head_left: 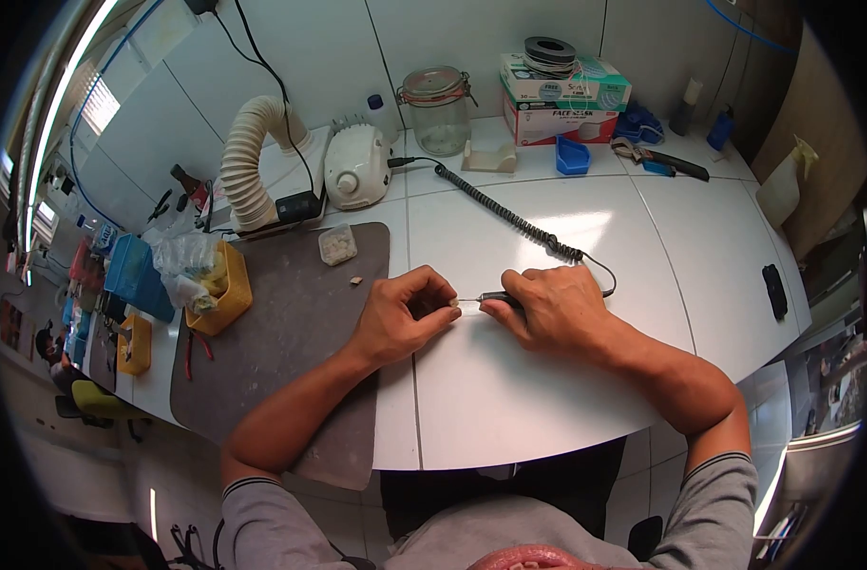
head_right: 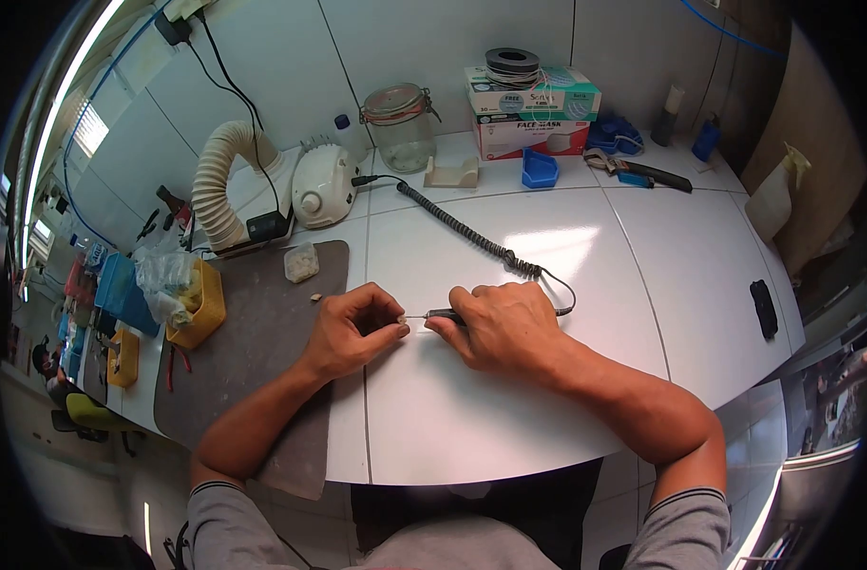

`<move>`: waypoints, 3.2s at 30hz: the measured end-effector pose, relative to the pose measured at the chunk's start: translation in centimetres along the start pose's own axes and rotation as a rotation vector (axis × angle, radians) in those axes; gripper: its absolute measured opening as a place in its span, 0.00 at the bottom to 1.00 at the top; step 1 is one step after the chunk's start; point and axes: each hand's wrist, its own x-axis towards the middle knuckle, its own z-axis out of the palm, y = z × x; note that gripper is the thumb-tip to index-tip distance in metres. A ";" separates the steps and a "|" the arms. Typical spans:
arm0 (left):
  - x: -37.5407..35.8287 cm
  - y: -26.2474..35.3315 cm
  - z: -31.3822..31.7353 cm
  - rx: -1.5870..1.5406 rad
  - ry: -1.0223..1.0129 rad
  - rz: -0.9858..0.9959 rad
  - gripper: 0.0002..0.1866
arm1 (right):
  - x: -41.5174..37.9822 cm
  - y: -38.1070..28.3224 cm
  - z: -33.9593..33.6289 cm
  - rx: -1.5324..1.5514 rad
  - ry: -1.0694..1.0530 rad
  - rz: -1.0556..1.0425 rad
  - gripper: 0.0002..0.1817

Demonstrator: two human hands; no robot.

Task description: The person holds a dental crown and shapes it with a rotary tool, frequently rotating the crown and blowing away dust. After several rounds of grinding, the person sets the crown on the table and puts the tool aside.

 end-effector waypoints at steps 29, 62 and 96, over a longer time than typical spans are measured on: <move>0.1 1.4 0.1 0.071 -0.005 -0.097 0.09 | 0.0 -0.5 0.5 -0.047 -0.010 0.017 0.27; 0.1 1.2 0.4 0.103 0.001 -0.052 0.08 | 0.2 0.0 0.5 -0.014 -0.002 -0.022 0.30; 0.1 1.2 0.4 0.113 0.007 -0.017 0.08 | 0.3 -0.3 0.3 -0.009 -0.037 -0.001 0.29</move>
